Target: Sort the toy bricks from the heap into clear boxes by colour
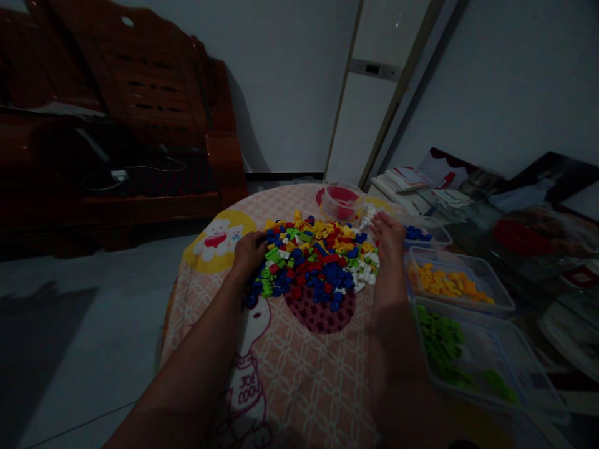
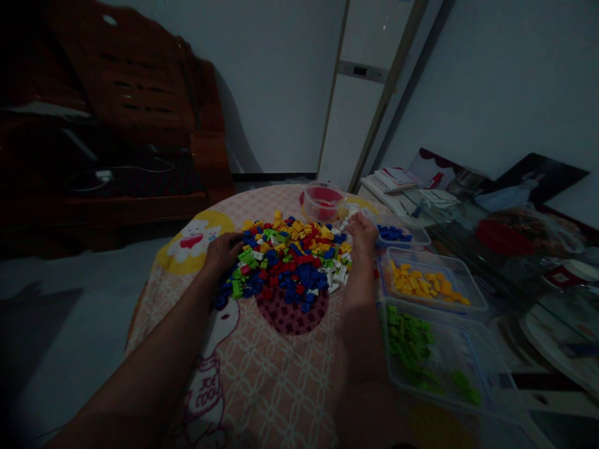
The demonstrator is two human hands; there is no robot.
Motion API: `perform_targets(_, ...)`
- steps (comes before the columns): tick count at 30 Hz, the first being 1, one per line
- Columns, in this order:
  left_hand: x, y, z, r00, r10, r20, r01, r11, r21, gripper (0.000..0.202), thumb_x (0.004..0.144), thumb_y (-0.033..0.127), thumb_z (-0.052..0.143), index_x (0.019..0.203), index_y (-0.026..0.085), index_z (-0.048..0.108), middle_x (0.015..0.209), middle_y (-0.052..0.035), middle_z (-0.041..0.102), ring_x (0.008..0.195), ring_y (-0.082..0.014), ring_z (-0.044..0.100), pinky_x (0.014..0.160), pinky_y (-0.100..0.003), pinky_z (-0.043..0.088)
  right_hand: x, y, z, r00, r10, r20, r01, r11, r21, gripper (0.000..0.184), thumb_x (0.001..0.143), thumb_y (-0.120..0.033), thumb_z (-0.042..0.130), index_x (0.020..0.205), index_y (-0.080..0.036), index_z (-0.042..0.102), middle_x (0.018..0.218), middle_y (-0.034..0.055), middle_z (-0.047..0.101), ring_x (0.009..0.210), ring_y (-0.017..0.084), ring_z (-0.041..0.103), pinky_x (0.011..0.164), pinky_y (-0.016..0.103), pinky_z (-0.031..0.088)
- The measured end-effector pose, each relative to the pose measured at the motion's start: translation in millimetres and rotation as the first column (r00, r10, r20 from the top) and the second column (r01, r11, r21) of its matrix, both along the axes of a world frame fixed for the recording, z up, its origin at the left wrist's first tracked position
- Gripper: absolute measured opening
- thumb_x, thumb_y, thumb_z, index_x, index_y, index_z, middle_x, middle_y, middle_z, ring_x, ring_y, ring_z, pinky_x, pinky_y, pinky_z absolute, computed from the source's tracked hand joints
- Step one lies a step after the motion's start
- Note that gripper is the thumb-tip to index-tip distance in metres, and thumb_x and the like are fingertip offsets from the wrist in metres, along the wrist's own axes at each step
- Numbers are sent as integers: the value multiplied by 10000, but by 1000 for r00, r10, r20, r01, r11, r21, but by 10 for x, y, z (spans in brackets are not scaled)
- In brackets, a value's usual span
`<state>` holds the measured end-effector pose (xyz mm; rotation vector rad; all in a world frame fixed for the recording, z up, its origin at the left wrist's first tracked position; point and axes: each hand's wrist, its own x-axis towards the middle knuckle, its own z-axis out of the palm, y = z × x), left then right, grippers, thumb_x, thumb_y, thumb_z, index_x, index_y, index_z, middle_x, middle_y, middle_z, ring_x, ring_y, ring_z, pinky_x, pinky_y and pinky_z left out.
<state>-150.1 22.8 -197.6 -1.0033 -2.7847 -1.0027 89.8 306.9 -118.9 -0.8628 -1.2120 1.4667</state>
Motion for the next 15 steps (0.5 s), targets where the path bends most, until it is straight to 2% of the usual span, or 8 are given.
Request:
perform_targets(2,-4,0,-4,1000,-3,-7,3,1000,5,430,911,202,607,1272,194,840,1315,-139,822,1268,-341,750,1154,-468,576,28,-74,74,989,93,115,-96,995,20,204,740,-130,758,938,-172,734,833,26,800,741,151,781,691,232,661)
perform_targets(4,-6,-2,-4,1000,-3,-9,3,1000,7,434,907,206,611,1275,195,841,1318,-134,822,1267,-337,750,1152,-459,577,58,-161,147,934,206,293,-221,975,21,130,772,-129,766,895,-161,735,694,10,761,585,149,730,574,223,612)
perform_targets(6,-5,-3,1,1000,-2,-3,2,1000,5,442,911,206,603,1285,191,838,1326,-131,821,1272,-331,749,1156,-453,574,83,-244,202,810,281,514,-328,945,1,57,822,-121,758,846,-163,727,587,-11,708,486,144,674,497,208,547)
perform_targets(9,-1,-3,11,1000,-10,6,10,1000,-7,452,926,201,584,1304,164,829,1353,-148,812,1293,-332,741,1169,-455,563,100,-345,238,548,271,791,-427,904,-15,168,886,-111,749,738,-174,699,480,-36,621,403,124,584,442,195,444)
perform_targets(11,0,-2,15,1000,-12,1,12,1000,-12,450,924,195,584,1300,160,829,1356,-153,810,1296,-335,740,1171,-459,562,88,-407,247,410,253,876,-489,872,-22,232,897,-127,775,686,-173,691,449,-42,587,391,119,554,442,203,415)
perform_targets(12,0,-2,16,1000,-12,-4,12,1000,-12,447,920,193,588,1294,167,831,1354,-149,811,1293,-334,742,1170,-460,563,75,-441,254,368,258,893,-519,854,-33,244,896,-139,792,675,-172,694,437,-48,571,388,118,541,441,206,406)
perform_targets(14,-3,-2,13,1000,-11,-12,10,1000,-14,443,914,190,595,1288,176,833,1349,-144,813,1287,-333,745,1167,-459,563,35,-517,276,339,329,881,-581,810,-80,225,897,-161,814,694,-166,716,438,-55,567,395,115,537,444,204,406)
perform_targets(15,-5,-2,9,1000,-11,-12,11,1000,-17,446,916,190,594,1294,169,831,1352,-148,811,1291,-334,744,1168,-456,561,10,-555,292,352,383,854,-606,789,-104,195,904,-169,814,727,-163,732,454,-57,583,405,114,547,448,200,414)
